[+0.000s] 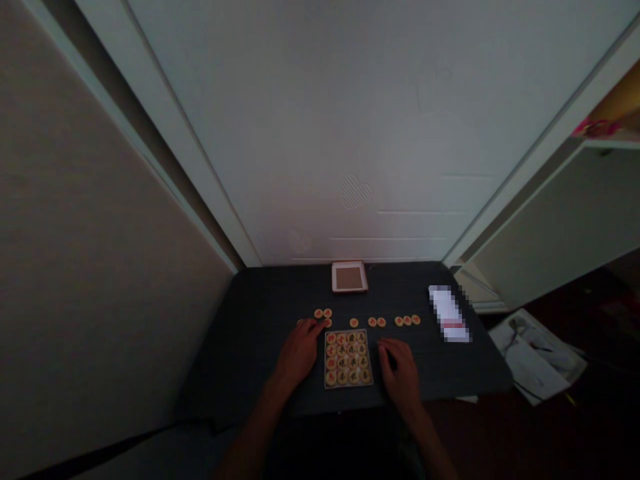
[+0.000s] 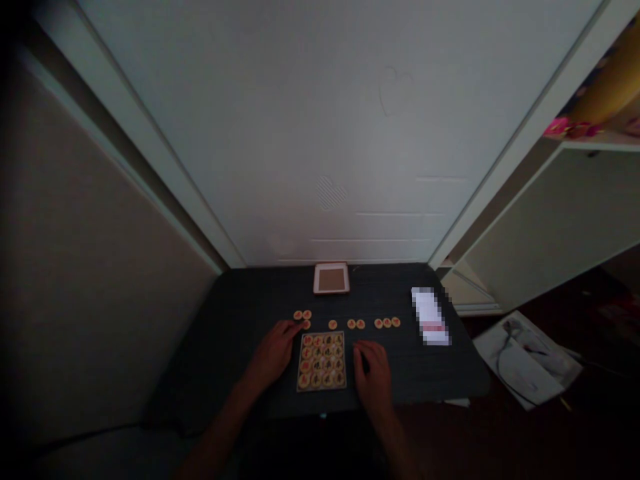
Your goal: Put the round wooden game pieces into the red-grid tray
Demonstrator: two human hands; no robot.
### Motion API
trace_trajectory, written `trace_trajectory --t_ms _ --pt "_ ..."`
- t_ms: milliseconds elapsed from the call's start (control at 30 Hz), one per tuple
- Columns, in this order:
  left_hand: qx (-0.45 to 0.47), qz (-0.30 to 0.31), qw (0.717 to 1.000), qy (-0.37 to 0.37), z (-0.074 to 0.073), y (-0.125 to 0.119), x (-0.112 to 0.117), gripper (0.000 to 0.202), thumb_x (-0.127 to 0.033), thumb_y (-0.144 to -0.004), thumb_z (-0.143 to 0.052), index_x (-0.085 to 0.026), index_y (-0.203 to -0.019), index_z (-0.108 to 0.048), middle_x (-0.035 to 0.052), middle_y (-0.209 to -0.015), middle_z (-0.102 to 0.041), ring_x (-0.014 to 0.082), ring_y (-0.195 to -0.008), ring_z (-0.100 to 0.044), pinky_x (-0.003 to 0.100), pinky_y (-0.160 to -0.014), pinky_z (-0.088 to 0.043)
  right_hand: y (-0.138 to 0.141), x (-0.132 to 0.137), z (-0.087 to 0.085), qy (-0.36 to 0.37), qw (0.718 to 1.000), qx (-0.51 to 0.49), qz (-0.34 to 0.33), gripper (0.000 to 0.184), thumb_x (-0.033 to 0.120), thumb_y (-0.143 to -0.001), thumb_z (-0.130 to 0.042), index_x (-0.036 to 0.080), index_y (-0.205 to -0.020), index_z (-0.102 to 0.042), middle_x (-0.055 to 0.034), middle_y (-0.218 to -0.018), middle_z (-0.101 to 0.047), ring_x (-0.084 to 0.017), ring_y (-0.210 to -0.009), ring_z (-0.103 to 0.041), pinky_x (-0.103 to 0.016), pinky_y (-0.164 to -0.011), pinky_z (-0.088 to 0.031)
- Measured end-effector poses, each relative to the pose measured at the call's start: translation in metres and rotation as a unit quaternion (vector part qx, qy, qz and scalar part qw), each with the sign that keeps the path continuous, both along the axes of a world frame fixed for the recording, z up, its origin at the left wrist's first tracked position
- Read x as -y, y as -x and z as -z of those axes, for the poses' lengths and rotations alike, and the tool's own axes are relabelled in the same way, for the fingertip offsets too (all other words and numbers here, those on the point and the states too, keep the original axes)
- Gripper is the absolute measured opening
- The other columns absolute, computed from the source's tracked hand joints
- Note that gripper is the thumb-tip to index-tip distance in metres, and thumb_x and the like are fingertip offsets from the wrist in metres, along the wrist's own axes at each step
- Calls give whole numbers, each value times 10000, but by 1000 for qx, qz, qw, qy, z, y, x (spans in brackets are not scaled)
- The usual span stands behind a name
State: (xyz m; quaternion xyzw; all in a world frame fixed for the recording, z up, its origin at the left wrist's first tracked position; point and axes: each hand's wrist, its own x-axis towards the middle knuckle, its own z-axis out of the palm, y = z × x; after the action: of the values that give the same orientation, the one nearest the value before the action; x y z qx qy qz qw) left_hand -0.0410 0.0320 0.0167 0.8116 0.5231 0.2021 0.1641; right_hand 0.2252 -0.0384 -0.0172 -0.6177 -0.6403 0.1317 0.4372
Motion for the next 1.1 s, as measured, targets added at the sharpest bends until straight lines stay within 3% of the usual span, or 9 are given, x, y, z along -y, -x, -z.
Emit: trace_trajectory --t_ms 133,300,533,700,867,1033,1100 --pt "-53 -12 998 -15 8 0 1 529 -48 -898 -443 -275 -1354 -584 92 -1189 -641 247 -1108 -610 404 -990 -504 -2 1 7 -2 1000 1 10 284 381 -992 -509 215 -1047 -733 -108 -1032 -731 -252 -1018 -647 -439 -929 -514" --pt "-44 -25 997 -57 19 6 10 419 -164 -964 -466 -305 -1337 -595 70 -1240 -633 266 -1226 -561 443 -1050 -483 -2 -1 13 -3 1000 -1 11 270 380 -990 -516 221 -1035 -729 -95 -1017 -736 -246 -998 -654 -431 -921 -517" --pt "14 -40 997 -64 26 20 29 313 -282 -983 -514 -297 -1279 -617 52 -1106 -640 228 -1053 -639 395 -950 -548 -4 0 15 3 1000 -4 11 246 361 -989 -518 227 -1034 -720 -90 -1008 -734 -249 -986 -655 -430 -906 -519" --pt "43 -64 996 -51 24 23 34 236 -301 -958 -554 -275 -1172 -652 50 -1147 -629 235 -1057 -645 398 -952 -543 -3 0 15 14 1000 -10 7 225 333 -988 -523 223 -1027 -716 -91 -1019 -725 -245 -994 -648 -429 -917 -511" --pt "81 -97 992 -4 20 19 33 327 -348 -939 -574 -269 -1256 -588 53 -1263 -605 200 -916 -679 362 -875 -573 -3 1 15 14 1000 -15 14 220 329 -987 -523 223 -1020 -713 -89 -1015 -725 -245 -991 -647 -426 -912 -513" --pt "67 -79 994 15 16 17 27 248 -351 -939 -559 -272 -1147 -667 48 -1192 -629 227 -1045 -654 351 -919 -547 -2 1 13 11 1000 -13 16 230 343 -986 -520 222 -1007 -714 -88 -992 -733 -245 -970 -656 -422 -900 -519" --pt "66 -80 994 24 14 17 25 229 -358 -935 -559 -271 -1105 -685 43 -1173 -635 214 -976 -668 344 -898 -547 -2 1 12 14 1000 -12 19 241 354 -988 -514 223 -1006 -716 -88 -985 -734 -246 -963 -659 -421 -890 -523"
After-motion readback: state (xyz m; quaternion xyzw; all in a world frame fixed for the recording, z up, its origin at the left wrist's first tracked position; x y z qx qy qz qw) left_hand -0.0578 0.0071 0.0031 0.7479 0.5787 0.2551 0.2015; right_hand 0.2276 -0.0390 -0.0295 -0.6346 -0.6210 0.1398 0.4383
